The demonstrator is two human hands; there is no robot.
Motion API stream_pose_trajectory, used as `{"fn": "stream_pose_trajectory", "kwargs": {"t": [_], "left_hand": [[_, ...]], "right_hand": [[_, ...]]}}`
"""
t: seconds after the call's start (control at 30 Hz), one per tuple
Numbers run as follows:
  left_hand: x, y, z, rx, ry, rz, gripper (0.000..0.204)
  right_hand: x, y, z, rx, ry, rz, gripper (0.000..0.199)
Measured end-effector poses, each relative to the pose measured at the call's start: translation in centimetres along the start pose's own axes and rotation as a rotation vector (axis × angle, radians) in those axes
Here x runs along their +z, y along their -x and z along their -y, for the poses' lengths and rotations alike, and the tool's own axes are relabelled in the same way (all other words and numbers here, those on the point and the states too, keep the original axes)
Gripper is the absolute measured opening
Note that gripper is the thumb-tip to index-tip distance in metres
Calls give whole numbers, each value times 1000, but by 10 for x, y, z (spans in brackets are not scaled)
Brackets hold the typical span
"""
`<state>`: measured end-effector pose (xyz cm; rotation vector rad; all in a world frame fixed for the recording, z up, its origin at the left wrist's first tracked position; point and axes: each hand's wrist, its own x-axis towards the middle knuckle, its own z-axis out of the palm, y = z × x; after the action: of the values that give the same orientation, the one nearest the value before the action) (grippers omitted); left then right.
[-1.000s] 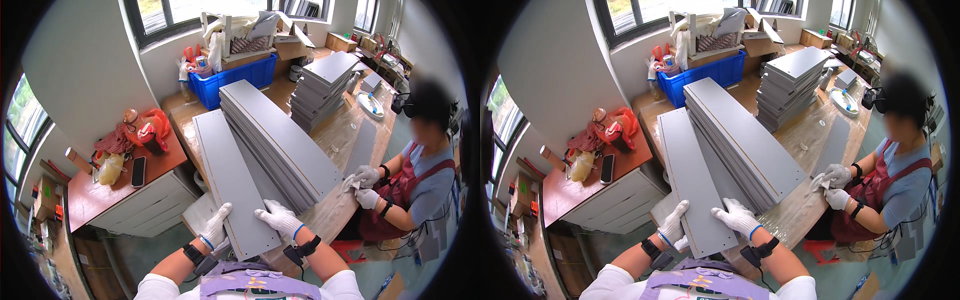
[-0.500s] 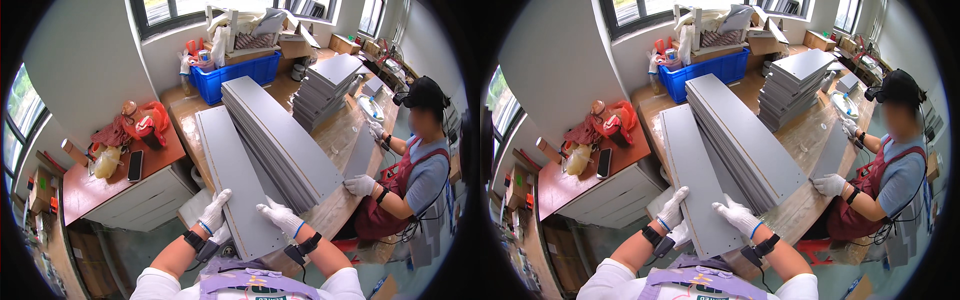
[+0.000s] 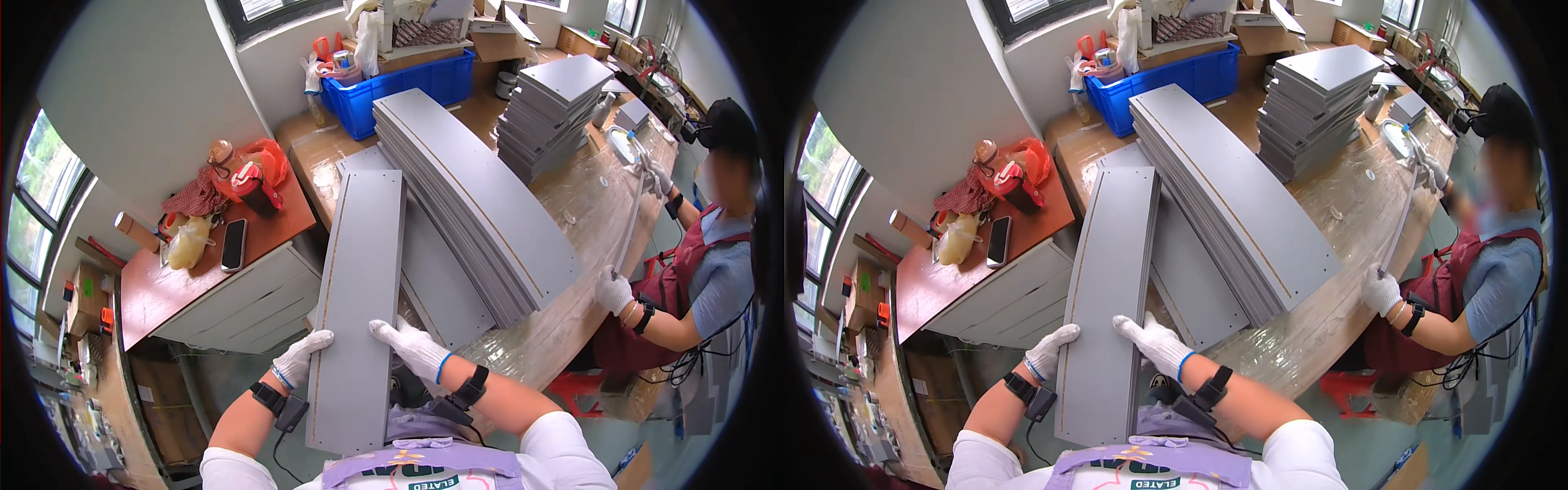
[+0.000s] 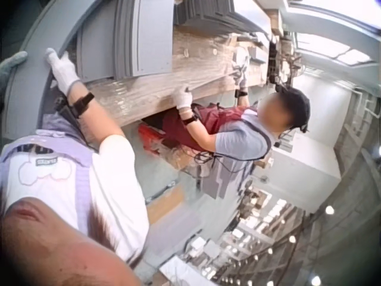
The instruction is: The person picks up large grey rectangular panels from a workbench and carries them to a stack on the floor. They place the panels one by one onto a growing pile, aligning them carefully. The person repeats this process multiple times, moving between the workbench and the floor stack.
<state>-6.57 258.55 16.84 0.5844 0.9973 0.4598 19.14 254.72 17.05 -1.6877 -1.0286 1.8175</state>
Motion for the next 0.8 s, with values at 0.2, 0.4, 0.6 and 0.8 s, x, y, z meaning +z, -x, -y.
{"fn": "stream_pose_trajectory", "kwargs": {"t": [0.2,0.4,0.6,0.8], "left_hand": [[-34,57,15,-142,-109,-78,50],[-52,109,29,-150,-274,-72,66],[-77,134,32,-231,-394,34,87],[-100,157,7,-132,-770,251,106]], "right_hand": [[10,-40,-4,-91,-464,-97,98],[24,-27,-11,-194,-894,-39,90],[55,-6,-27,-211,-1119,0,83],[113,41,-65,-186,-1218,-5,75]]}}
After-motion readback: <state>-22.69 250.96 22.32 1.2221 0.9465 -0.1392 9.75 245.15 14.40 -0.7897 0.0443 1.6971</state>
